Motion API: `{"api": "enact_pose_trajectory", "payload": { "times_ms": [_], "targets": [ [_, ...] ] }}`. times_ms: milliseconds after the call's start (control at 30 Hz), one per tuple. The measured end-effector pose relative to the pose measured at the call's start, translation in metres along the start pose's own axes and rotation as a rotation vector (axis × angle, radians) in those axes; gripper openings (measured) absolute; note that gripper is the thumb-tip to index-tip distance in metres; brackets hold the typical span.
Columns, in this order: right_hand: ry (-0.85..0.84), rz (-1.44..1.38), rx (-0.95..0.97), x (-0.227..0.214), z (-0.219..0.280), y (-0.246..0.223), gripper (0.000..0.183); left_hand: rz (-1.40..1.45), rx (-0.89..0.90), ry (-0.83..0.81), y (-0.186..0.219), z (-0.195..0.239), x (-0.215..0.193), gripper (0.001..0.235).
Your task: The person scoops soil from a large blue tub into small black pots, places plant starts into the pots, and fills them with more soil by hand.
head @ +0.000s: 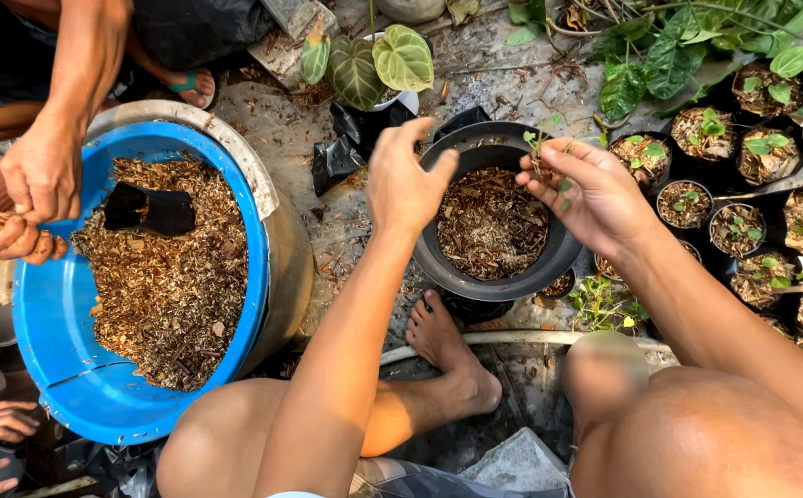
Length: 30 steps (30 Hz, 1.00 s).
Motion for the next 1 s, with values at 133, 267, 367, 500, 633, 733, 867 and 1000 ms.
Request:
{"api": "enact_pose_trajectory", "payload": {
  "times_ms": [133, 267, 367, 500, 633, 733, 867, 1000],
  "targets": [
    [-0.090, -0.068, 0.064, 0.003, 0.005, -0.001, 0.015, 0.827, 0.260, -0.181, -0.003, -0.011, 0.052, 0.043],
    [-0.159, -0.064, 0.086, 0.010, 0.007, -0.003, 0.017, 1.226, 0.282, -0.352, 0.002, -0.013, 0.075, 0.039],
    [-0.161, -0.064, 0.120, 0.010, 0.011, -0.005, 0.017, 1.199, 0.307, -0.348, 0.001, -0.010, 0.075, 0.034],
    [-0.230, -0.028, 0.116, 0.015, 0.013, -0.005, 0.016, 1.246, 0.314, -0.334, 0.000, -0.009, 0.071, 0.029],
    [-0.158, 0.021, 0.189, 0.016, 0.014, -0.005, 0.016, 1.158, 0.319, -0.292, -0.001, -0.014, 0.068, 0.028],
    [-0.148, 0.052, 0.210, 0.015, 0.014, -0.005, 0.013, 1.058, 0.352, -0.277, -0.004, -0.022, 0.063, 0.025],
    [-0.130, 0.059, 0.221, 0.010, 0.013, -0.002, 0.010, 1.007, 0.369, -0.237, -0.005, -0.036, 0.049, 0.024],
    [-0.118, 0.013, 0.207, 0.004, 0.010, 0.001, 0.010, 0.962, 0.406, -0.185, 0.005, -0.038, 0.025, 0.023]
  ]
}}
Point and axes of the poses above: each hand's wrist, its own z-axis away from the middle knuckle, its own x-axis out of the palm, y = z × x, the point moved 3 cm from there along -z, towards the middle knuckle, and after that the axes turned 14 degrees about x, right-handed, at the moved point
